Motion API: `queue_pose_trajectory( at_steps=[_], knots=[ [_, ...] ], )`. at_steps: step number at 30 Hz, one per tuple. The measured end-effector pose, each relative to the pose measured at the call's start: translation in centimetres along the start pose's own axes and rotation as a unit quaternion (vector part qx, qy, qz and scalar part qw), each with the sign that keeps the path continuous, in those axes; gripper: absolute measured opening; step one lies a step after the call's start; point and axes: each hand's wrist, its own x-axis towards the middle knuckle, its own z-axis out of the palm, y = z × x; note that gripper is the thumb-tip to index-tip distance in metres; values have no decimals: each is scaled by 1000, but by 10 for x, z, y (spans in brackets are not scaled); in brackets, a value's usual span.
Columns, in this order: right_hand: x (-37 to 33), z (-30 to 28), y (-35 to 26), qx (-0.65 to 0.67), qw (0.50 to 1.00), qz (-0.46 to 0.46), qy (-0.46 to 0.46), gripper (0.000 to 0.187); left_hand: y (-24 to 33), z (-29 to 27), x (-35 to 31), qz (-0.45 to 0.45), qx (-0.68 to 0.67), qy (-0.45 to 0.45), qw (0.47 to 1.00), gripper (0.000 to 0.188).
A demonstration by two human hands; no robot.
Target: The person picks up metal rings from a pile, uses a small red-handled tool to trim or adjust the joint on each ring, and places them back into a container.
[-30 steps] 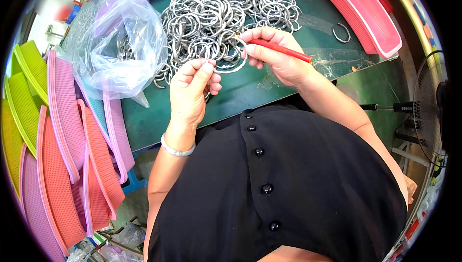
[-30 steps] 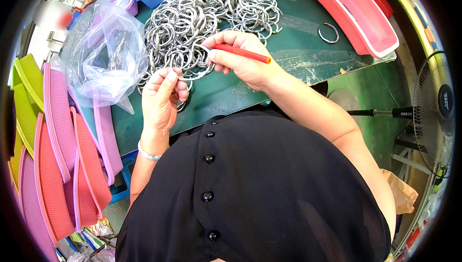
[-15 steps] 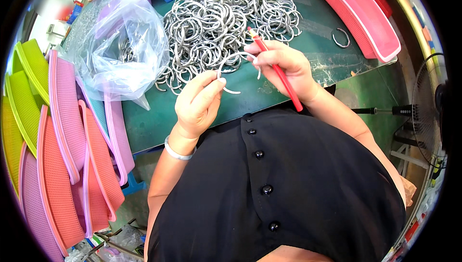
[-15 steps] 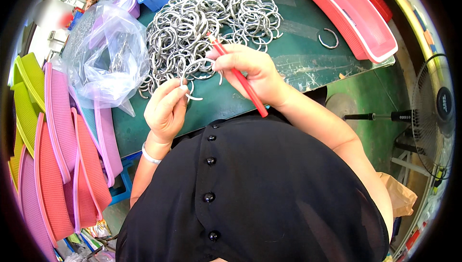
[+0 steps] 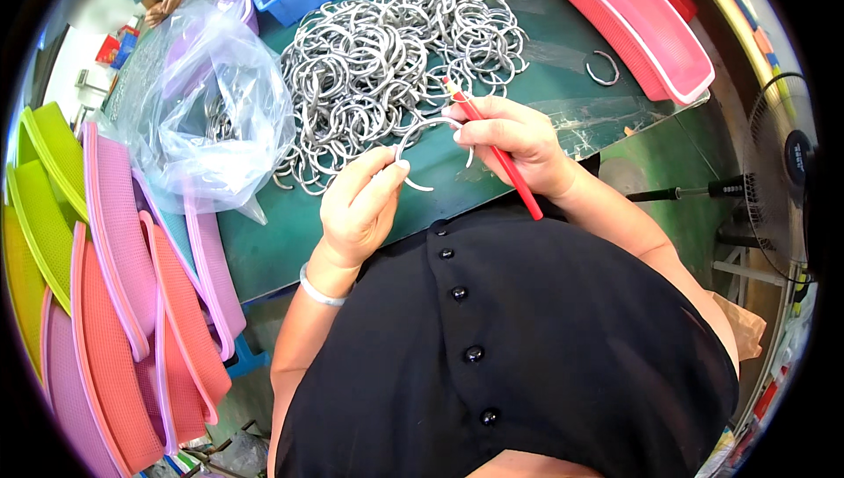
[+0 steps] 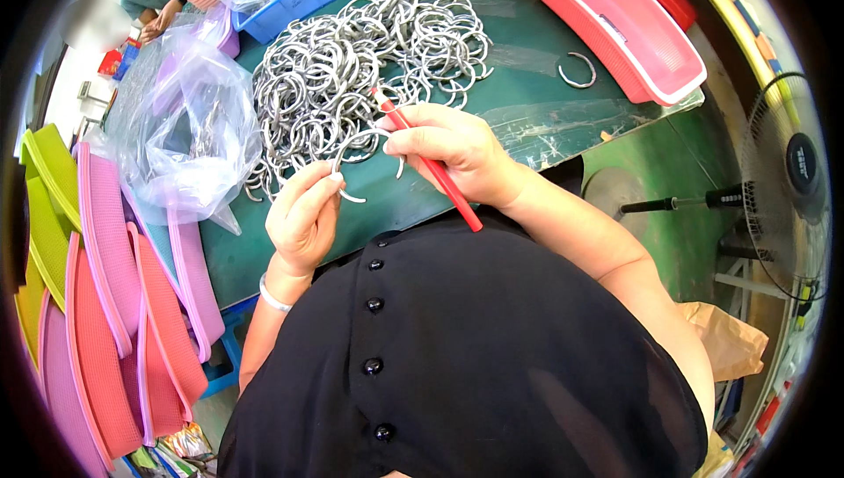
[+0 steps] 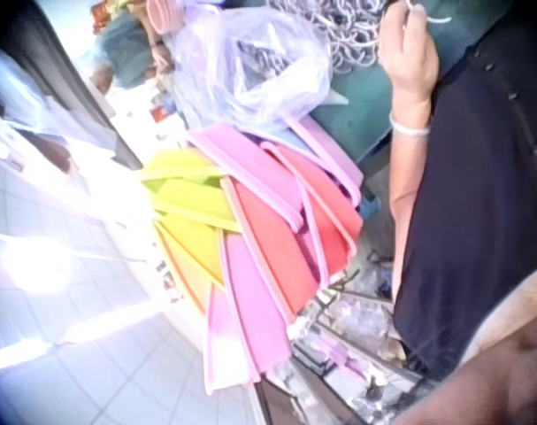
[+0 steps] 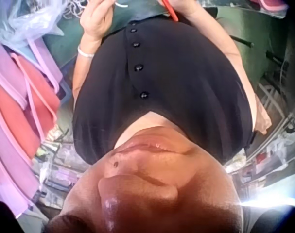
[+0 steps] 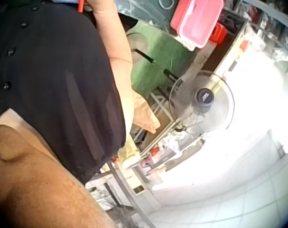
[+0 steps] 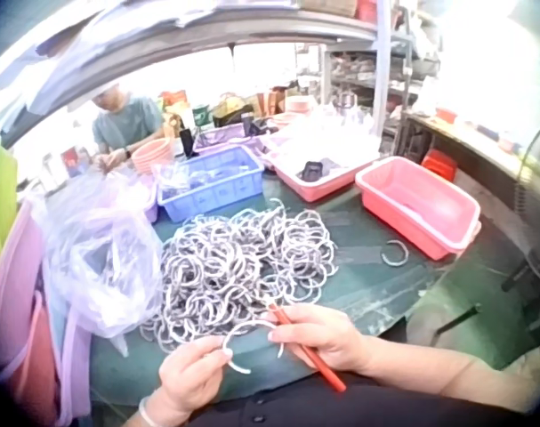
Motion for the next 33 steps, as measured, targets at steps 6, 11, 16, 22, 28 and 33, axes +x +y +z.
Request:
queue_pose_trajectory(
  at_steps=[6, 11, 16, 22, 28, 33],
  knots=[
    [5, -62, 17, -109, 993, 38, 18, 25, -1, 6, -5, -89, -18, -38, 995, 26],
    [12, -180, 53, -360, 909, 103, 181, 18, -3, 2, -19, -154, -33, -61, 986, 23],
    [15, -265, 68, -540, 806, 208, 125, 16, -5, 5, -22, -170, -57, -68, 981, 25],
    [14, -213, 91, -457, 869, 158, 103, 12, -1, 3, -24, -179, -49, -74, 980, 23],
    [27, -97, 93, -277, 929, 239, -51, 17, 1, 1, -19, -175, -42, -93, 979, 20],
    [35, -58, 111, -321, 926, 181, -77, 23, 6, -1, -20, -185, -39, -96, 977, 18]
  ],
)
